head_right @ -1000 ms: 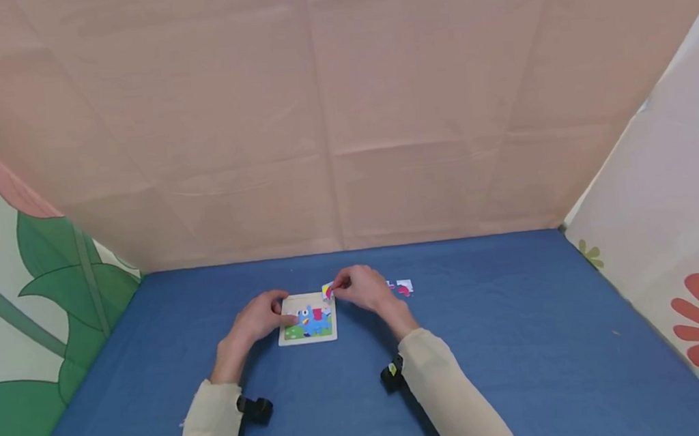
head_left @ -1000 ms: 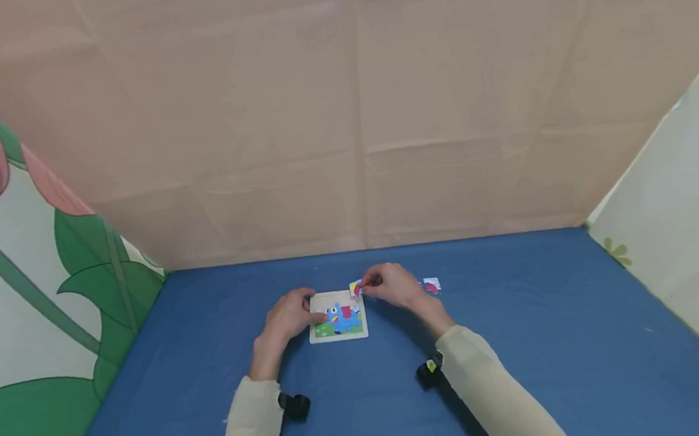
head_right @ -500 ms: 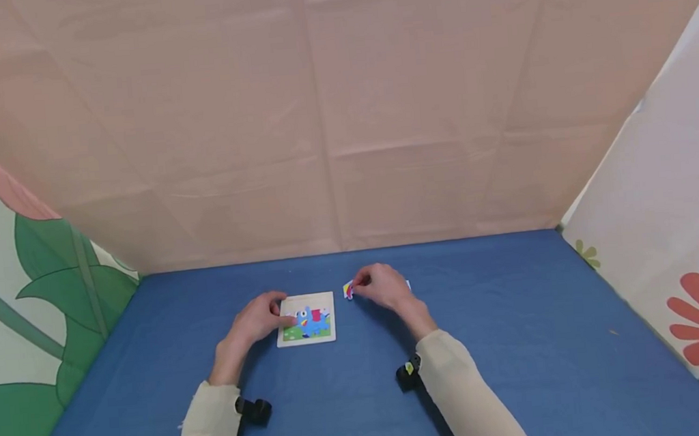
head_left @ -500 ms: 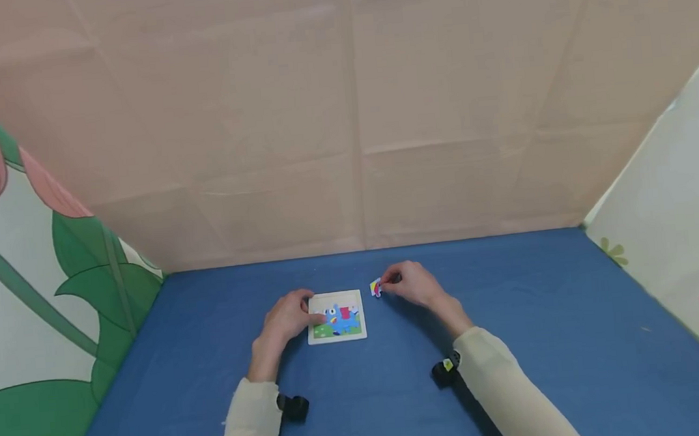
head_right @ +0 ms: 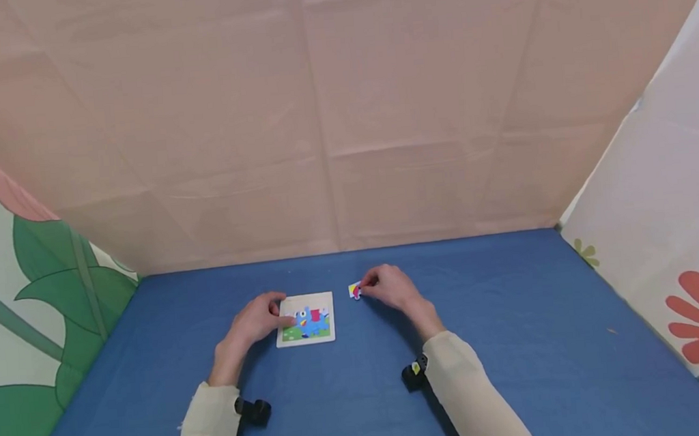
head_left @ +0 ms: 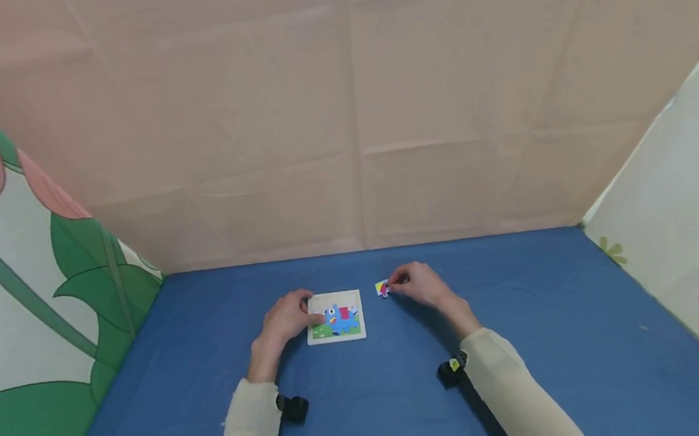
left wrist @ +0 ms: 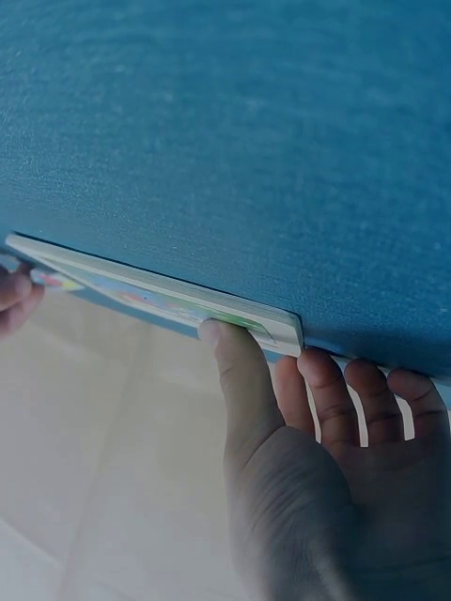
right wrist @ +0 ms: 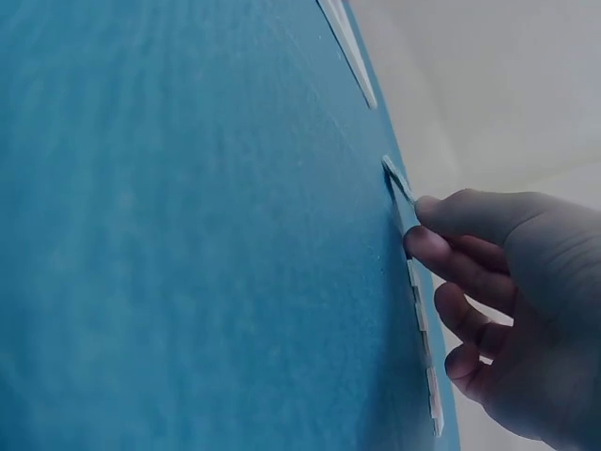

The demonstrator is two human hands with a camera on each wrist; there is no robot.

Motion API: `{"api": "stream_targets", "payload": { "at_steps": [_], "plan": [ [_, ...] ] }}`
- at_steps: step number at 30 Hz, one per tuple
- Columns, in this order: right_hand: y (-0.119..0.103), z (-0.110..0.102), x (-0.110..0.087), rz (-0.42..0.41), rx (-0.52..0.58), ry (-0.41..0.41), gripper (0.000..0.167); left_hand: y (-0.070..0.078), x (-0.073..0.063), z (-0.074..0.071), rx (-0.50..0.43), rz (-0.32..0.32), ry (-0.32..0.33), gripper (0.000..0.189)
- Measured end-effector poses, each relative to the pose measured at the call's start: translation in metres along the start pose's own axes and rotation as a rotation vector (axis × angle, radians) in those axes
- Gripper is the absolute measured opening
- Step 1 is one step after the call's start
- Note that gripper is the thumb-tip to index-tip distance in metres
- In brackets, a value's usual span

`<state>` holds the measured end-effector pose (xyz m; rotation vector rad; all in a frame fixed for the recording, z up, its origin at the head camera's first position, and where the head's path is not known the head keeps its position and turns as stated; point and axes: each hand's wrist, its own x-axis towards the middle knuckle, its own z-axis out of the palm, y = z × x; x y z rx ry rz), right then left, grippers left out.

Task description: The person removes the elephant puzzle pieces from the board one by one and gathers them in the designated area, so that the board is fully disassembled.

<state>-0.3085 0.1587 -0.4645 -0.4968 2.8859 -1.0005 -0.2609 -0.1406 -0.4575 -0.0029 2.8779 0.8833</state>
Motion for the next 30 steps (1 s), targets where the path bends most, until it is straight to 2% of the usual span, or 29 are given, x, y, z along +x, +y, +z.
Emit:
{"api": "stream_targets", "payload": {
  "at_steps": [7, 14, 18, 24, 30],
  "plan": [
    [-0.003, -0.001, -0.004, 0.051, 0.024, 0.010, 0.014, -0.001, 0.000, 0.001, 0.007, 0.002, -0.002, 0.064],
    [-0.007, -0.002, -0.009, 0.029, 0.042, 0.042, 0.016, 0.000, 0.000, 0.000, 0.009, -0.009, -0.003, 0.064],
    [-0.011, 0.002, -0.013, 0.009, 0.049, 0.048, 0.016, 0.000, 0.000, 0.001, 0.021, 0.005, 0.000, 0.062],
    [-0.022, 0.008, -0.016, -0.019, 0.060, 0.057, 0.014, 0.002, 0.000, 0.002, 0.008, 0.090, -0.010, 0.049],
    [-0.034, 0.015, -0.012, -0.071, 0.068, 0.032, 0.015, 0.005, -0.002, 0.001, -0.030, 0.203, -0.103, 0.025]
  ]
}}
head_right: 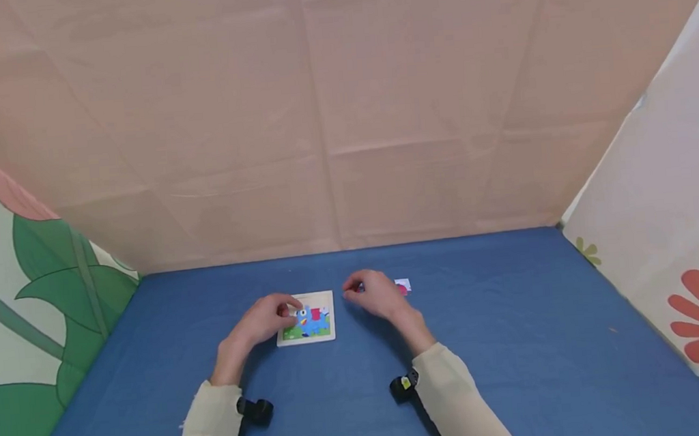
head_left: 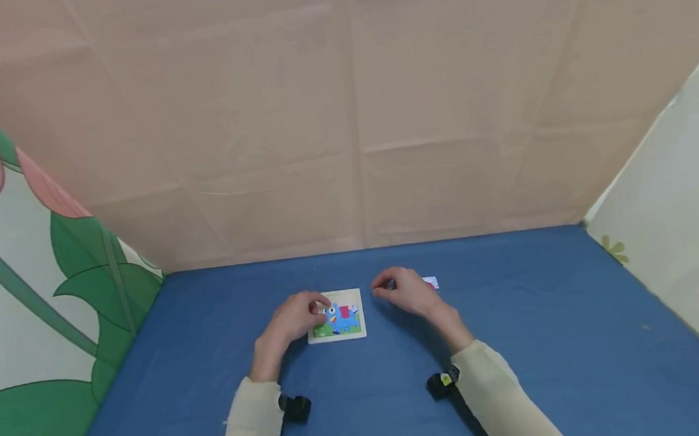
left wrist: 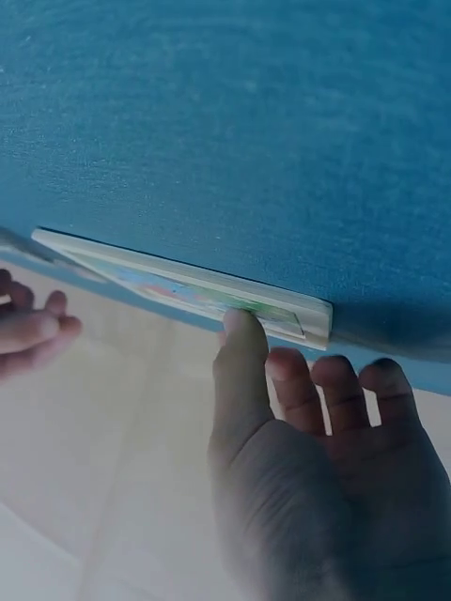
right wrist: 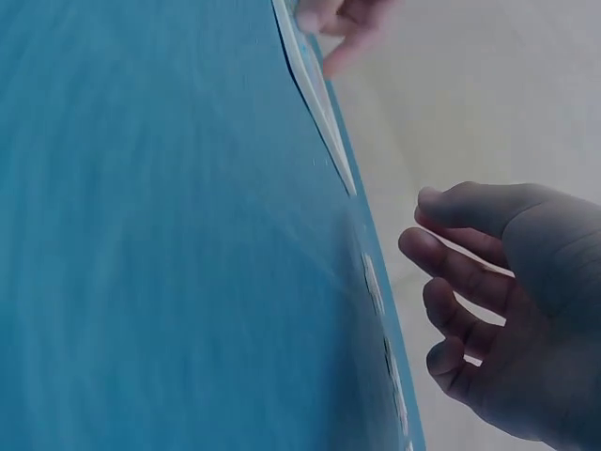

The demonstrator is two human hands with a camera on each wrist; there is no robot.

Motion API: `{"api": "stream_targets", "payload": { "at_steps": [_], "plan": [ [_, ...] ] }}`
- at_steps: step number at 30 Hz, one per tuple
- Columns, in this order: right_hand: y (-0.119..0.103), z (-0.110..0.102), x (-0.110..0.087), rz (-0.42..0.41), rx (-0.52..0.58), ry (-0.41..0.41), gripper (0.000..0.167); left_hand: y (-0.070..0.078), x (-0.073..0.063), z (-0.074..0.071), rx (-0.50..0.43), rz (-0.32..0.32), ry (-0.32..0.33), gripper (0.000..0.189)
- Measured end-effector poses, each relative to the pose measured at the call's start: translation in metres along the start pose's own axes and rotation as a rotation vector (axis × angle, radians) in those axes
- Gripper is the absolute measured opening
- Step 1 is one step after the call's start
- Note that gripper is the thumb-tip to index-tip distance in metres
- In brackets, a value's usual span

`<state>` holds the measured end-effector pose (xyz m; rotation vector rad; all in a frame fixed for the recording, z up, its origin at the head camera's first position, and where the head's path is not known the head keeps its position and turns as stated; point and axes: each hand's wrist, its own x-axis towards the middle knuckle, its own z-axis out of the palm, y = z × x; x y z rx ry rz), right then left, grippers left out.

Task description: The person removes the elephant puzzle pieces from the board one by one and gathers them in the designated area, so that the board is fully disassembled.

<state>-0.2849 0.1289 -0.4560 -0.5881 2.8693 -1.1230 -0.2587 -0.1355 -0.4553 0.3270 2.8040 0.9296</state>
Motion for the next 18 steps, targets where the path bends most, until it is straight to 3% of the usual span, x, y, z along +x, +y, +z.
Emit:
{"api": "stream_targets", "payload": {
  "at_steps": [6, 12, 18],
  "plan": [
    [-0.015, 0.010, 0.002, -0.047, 0.025, -0.056, 0.015, -0.002, 0.001, 0.001, 0.023, 0.038, -0.071, 0.024],
    [-0.021, 0.017, 0.003, -0.081, 0.044, -0.098, 0.017, 0.003, 0.000, 0.000, 0.062, 0.002, -0.065, 0.022],
    [-0.020, 0.025, 0.004, -0.076, 0.047, -0.142, 0.020, 0.007, 0.001, 0.005, 0.070, -0.051, -0.058, 0.034]
  ]
}}
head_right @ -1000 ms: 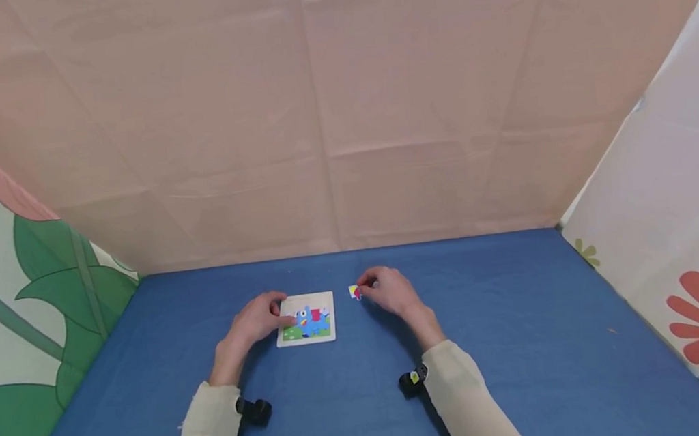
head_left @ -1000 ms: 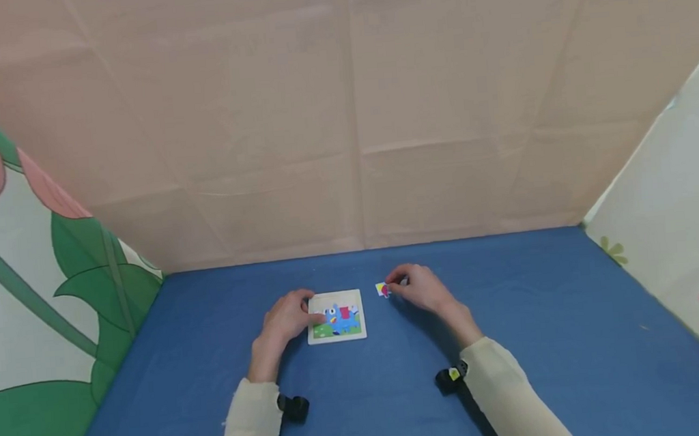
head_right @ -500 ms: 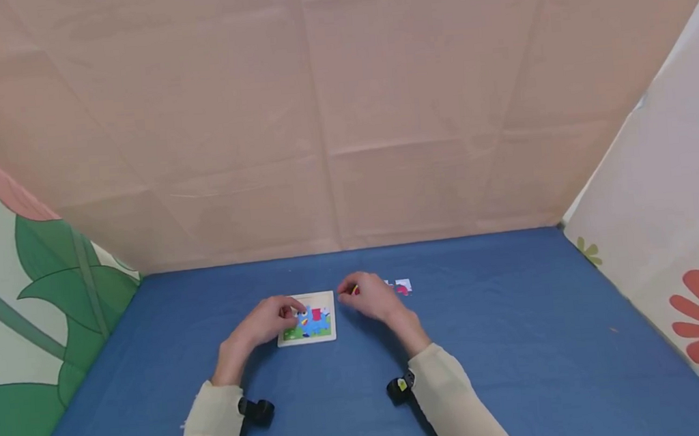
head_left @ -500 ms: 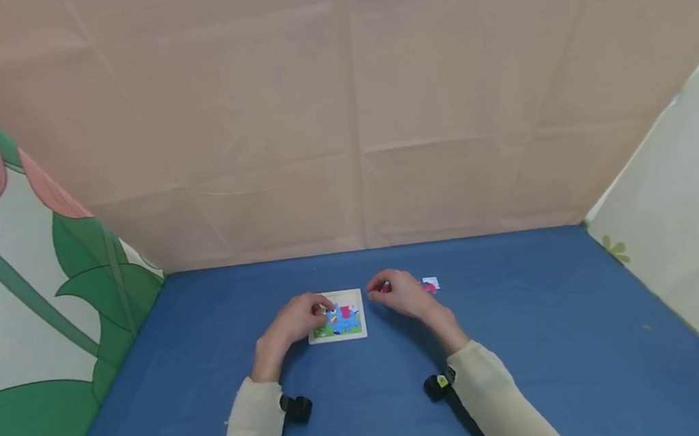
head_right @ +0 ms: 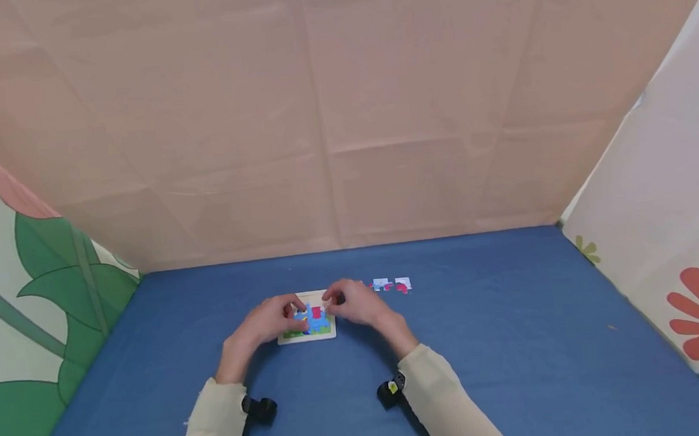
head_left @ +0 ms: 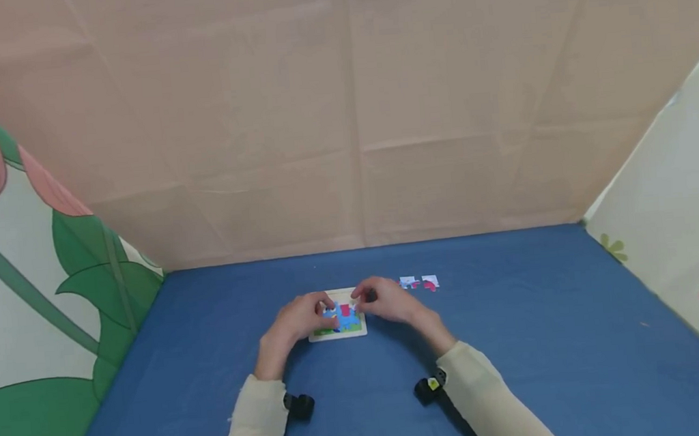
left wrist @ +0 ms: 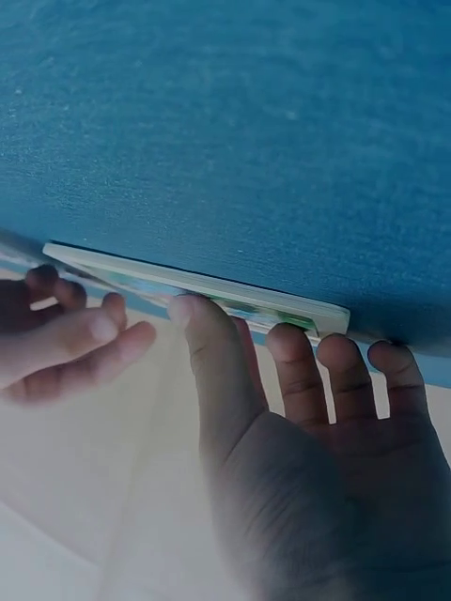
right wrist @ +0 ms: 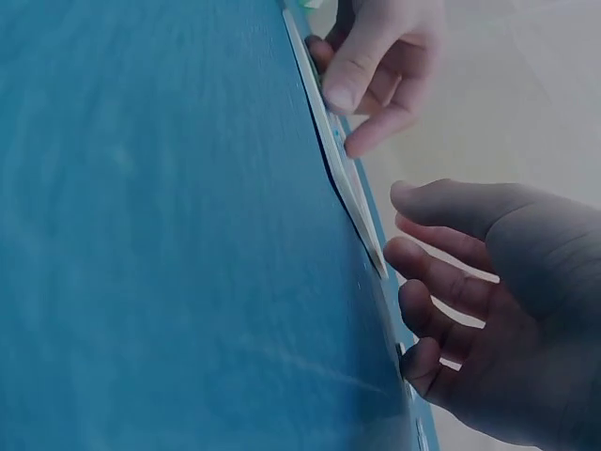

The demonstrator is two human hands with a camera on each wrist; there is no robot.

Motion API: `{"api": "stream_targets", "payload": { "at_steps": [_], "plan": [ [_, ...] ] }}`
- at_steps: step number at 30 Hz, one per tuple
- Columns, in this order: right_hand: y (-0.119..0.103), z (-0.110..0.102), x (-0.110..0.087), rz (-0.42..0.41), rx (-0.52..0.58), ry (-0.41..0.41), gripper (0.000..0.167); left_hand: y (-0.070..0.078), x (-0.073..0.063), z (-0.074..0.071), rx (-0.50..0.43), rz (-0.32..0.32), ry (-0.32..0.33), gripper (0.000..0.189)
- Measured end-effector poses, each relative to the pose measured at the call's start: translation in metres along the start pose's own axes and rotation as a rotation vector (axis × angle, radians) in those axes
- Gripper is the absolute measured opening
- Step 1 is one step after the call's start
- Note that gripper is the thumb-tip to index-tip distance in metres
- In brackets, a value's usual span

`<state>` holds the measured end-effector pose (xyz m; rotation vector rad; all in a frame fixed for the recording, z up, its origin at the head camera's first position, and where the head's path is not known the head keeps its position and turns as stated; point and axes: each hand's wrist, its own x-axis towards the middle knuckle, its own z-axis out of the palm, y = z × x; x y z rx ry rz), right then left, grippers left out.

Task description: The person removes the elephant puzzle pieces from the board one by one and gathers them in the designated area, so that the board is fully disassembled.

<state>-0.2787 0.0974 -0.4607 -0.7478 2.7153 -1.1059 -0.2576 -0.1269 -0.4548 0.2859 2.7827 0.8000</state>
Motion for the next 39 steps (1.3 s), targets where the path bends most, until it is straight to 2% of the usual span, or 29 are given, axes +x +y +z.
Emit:
{"api": "stream_targets", "payload": {
  "at_steps": [7, 12, 25, 39],
  "plan": [
    [-0.0025, 0.0042, 0.0024, -0.007, -0.043, -0.012, 0.025, 0.0018, 0.0025, -0.0005, 0.005, -0.014, 0.009, 0.035],
    [-0.0031, 0.0070, 0.0014, 0.021, -0.077, -0.017, 0.027, 0.0024, 0.0018, -0.0012, 0.001, -0.028, 0.002, 0.035],
    [-0.0054, 0.0074, -0.0003, 0.062, -0.078, -0.020, 0.022, 0.0004, 0.0006, -0.0001, -0.019, -0.017, 0.009, 0.033],
    [-0.0038, 0.0084, 0.0004, 0.007, -0.055, -0.011, 0.019, 0.0030, -0.0012, -0.0002, -0.019, -0.030, 0.016, 0.032]
  ]
}}
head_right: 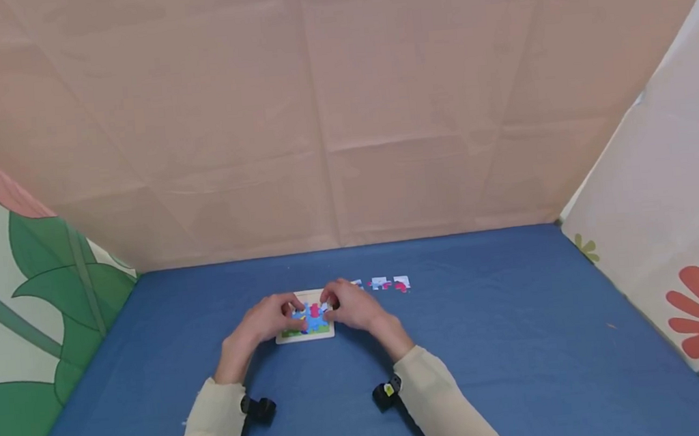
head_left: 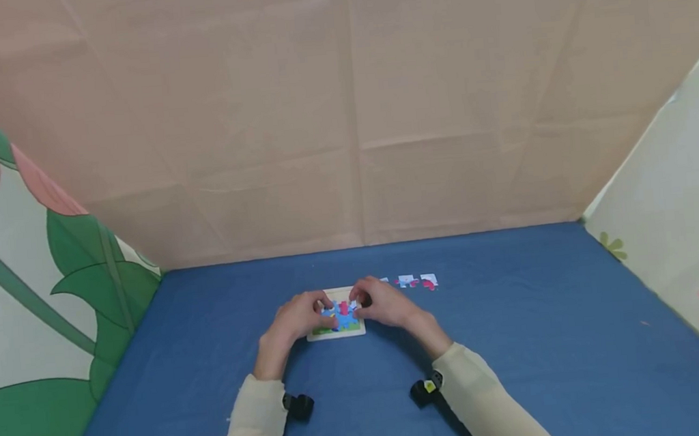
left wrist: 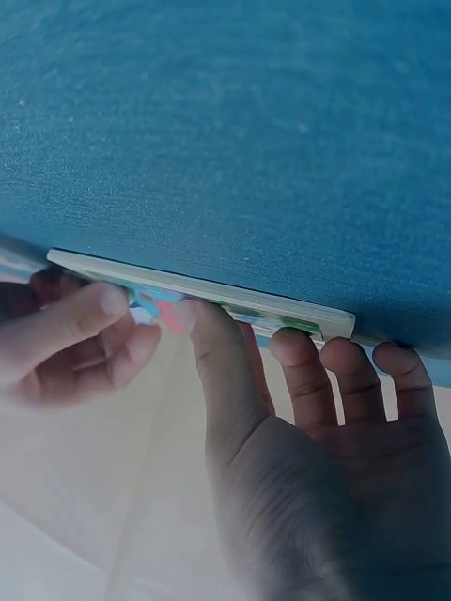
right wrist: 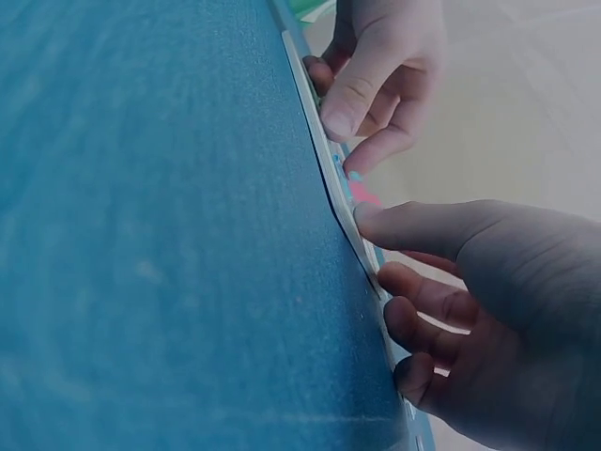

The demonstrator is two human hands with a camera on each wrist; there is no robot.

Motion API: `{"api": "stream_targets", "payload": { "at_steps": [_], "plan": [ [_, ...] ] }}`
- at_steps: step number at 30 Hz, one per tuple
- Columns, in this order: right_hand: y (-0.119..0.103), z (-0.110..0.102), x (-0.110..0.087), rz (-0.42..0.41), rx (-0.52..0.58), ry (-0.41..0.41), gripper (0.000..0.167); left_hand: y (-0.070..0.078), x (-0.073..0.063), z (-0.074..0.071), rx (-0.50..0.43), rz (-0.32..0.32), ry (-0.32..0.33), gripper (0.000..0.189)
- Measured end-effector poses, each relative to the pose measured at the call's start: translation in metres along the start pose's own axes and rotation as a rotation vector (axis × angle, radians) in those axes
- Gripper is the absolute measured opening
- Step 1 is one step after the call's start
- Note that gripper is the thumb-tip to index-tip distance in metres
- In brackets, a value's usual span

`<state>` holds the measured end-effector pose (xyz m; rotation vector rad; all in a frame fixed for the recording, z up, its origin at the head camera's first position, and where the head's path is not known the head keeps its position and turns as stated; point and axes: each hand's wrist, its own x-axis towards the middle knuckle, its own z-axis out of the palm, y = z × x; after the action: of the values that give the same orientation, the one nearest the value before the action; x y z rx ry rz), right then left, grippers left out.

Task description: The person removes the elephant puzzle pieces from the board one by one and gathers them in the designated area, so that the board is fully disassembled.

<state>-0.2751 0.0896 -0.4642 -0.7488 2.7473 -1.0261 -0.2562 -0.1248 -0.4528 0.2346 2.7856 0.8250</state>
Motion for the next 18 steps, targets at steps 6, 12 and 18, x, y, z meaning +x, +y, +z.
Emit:
{"api": "stream_targets", "payload": {
  "at_steps": [6, 12, 18],
  "plan": [
    [0.0016, 0.0005, -0.0012, -0.008, 0.034, 0.013, 0.010, -0.0011, 0.0005, 0.0007, -0.004, -0.005, -0.002, 0.031],
    [-0.0002, -0.0016, -0.0026, -0.021, 0.065, 0.041, 0.007, 0.0002, 0.0007, 0.0006, -0.010, -0.004, 0.000, 0.033],
    [-0.0002, -0.0035, -0.0029, -0.025, 0.073, 0.059, 0.006, -0.0004, -0.0001, -0.0003, -0.007, 0.001, 0.000, 0.034]
  ]
}}
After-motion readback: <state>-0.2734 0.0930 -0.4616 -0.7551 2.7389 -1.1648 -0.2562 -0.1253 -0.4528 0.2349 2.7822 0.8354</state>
